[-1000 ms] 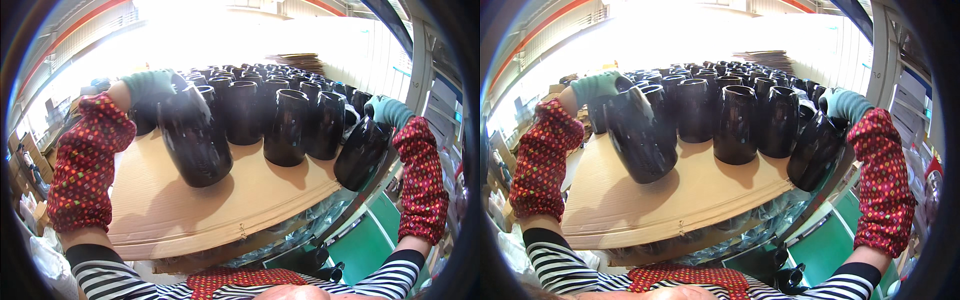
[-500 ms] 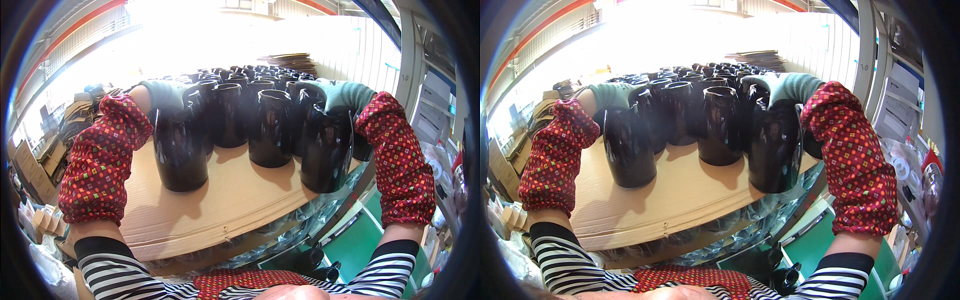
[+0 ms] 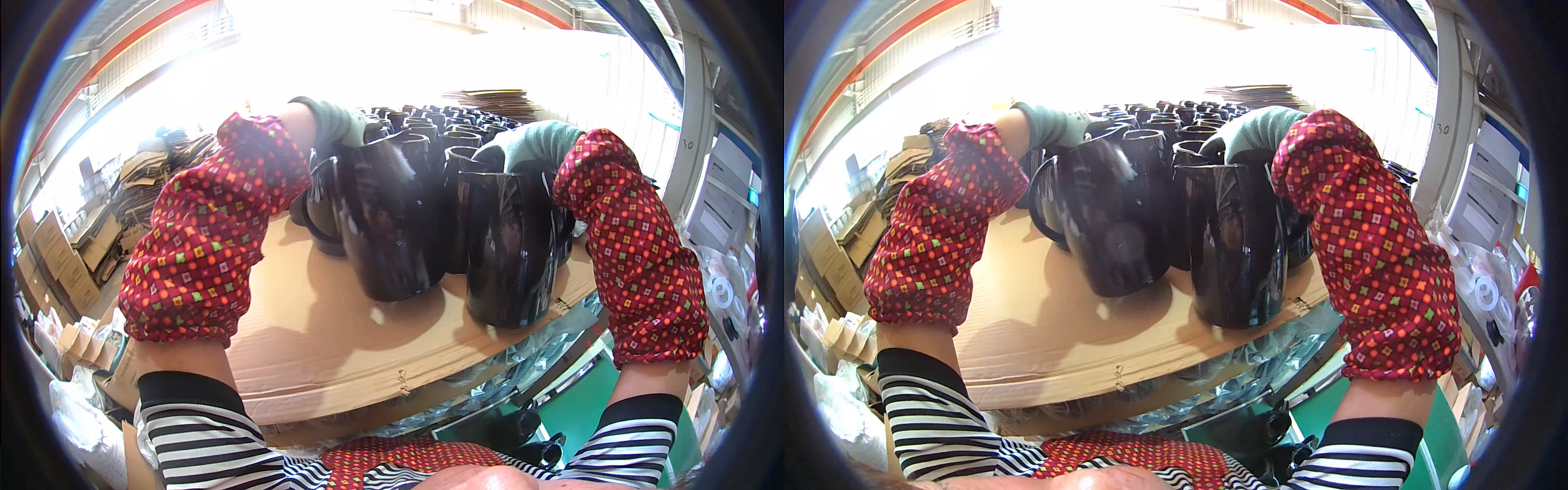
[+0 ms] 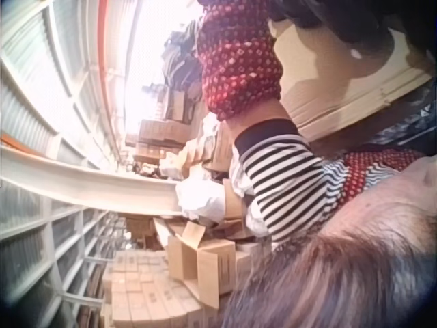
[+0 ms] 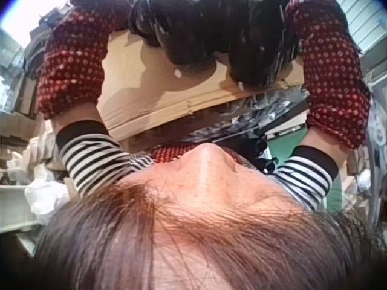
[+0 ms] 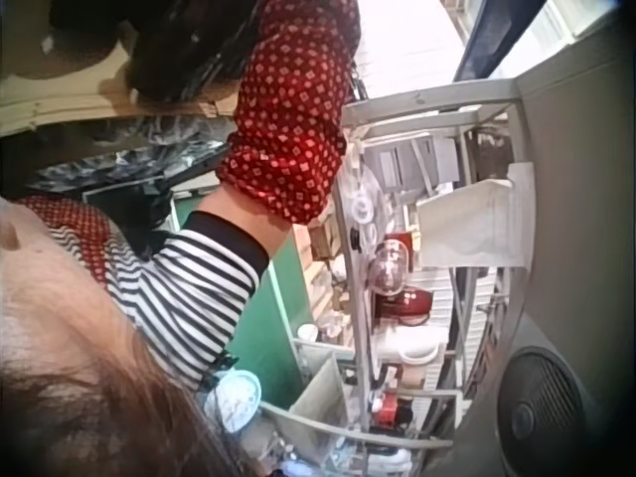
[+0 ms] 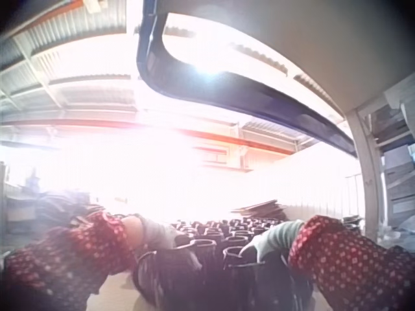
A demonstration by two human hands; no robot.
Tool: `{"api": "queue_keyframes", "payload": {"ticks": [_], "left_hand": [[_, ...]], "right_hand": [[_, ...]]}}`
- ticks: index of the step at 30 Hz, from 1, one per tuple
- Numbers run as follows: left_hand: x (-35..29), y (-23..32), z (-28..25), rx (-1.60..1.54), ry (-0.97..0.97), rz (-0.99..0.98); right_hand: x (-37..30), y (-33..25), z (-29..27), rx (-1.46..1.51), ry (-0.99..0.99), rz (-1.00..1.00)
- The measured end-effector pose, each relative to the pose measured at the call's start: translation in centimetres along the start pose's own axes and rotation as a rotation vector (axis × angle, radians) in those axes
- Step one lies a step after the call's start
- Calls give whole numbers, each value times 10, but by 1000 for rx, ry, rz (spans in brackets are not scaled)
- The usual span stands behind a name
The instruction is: The person assembles black kettles by inserting a silver inner liner into each kettle body and placing a white plastic ring on top. The person handles the kettles one at a time, repeating the same insertion and placement steps throughout the clip.
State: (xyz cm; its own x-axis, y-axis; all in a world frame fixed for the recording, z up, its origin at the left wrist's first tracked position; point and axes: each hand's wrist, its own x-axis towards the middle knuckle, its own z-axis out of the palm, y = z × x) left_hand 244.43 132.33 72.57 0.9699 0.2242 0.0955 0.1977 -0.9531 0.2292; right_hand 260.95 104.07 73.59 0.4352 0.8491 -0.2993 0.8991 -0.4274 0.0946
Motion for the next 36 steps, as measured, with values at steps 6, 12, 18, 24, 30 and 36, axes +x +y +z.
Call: {"api": "queue_keyframes", "payload": {"ticks": [6,12,18,24,30,36], "left_hand": [[39,40,-9,116,30,45],[63,48,1,190,12,44],[75,59,14,143,36,187],[86,60,28,93,55,317],[64,78,49,17,138,630],[-49,141,66,-102,-2,936]], "right_hand": [[-75,-7,5,24,186,59],[-170,-36,29,104,275,-39],[-293,-91,68,74,293,125],[-370,-141,170,311,298,344],[-428,-219,276,457,290,798],[-531,-269,334,316,330,1276]]}}
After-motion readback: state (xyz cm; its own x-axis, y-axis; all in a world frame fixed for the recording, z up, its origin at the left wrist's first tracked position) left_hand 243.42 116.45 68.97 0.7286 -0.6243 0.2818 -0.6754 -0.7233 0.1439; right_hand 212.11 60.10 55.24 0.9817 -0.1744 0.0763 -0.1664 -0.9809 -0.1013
